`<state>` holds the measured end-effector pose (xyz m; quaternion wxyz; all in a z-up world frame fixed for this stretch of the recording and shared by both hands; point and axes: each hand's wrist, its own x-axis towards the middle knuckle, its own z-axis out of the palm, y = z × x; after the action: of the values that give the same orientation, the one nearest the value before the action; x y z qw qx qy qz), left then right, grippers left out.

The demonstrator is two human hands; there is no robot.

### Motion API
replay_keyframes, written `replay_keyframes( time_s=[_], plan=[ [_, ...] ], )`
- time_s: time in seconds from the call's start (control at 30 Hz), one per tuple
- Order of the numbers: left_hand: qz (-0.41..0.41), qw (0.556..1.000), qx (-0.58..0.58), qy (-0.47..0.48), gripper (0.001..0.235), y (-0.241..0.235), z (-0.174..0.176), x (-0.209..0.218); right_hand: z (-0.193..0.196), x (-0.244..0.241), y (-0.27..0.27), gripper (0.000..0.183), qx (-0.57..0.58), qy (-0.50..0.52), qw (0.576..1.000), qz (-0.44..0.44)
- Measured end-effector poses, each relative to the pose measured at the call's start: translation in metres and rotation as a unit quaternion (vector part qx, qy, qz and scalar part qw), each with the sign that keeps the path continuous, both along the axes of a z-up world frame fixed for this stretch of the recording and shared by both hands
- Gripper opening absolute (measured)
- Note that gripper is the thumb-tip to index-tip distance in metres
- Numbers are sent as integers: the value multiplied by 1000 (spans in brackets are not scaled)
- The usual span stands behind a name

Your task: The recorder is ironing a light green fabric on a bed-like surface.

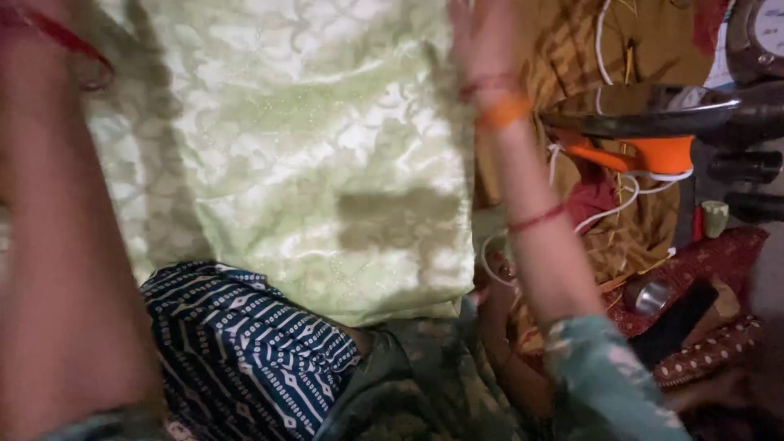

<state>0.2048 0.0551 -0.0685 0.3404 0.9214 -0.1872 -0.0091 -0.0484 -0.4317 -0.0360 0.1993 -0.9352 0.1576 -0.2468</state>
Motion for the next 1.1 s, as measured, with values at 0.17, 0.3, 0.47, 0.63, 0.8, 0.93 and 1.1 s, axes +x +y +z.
replay_keyframes(
  time_s=[0.17,0.3,0.47,0.63,0.8,0.93,1.1],
  plan=[
    [-8,996,-65,-53,75,-53,64,-167,60,-51,228,67,44,282,954,92],
    [-77,978,165,100,79,-60,61,-218,27,-102,246,81,-59,270,924,265],
    [-98,978,171,74,81,-39,65,-199,13,-107,168,78,-104,229,963,100],
    [95,960,251,81,78,12,72,-206,10,-149,127,78,14,293,956,-18],
    [280,947,136,73,88,51,64,-203,27,-204,148,84,189,161,960,-132],
    [322,905,203,189,53,72,50,-188,-46,-249,110,82,351,-16,936,-4],
    [215,961,168,45,44,86,28,-131,5,-227,83,34,411,109,902,-77]
  ],
)
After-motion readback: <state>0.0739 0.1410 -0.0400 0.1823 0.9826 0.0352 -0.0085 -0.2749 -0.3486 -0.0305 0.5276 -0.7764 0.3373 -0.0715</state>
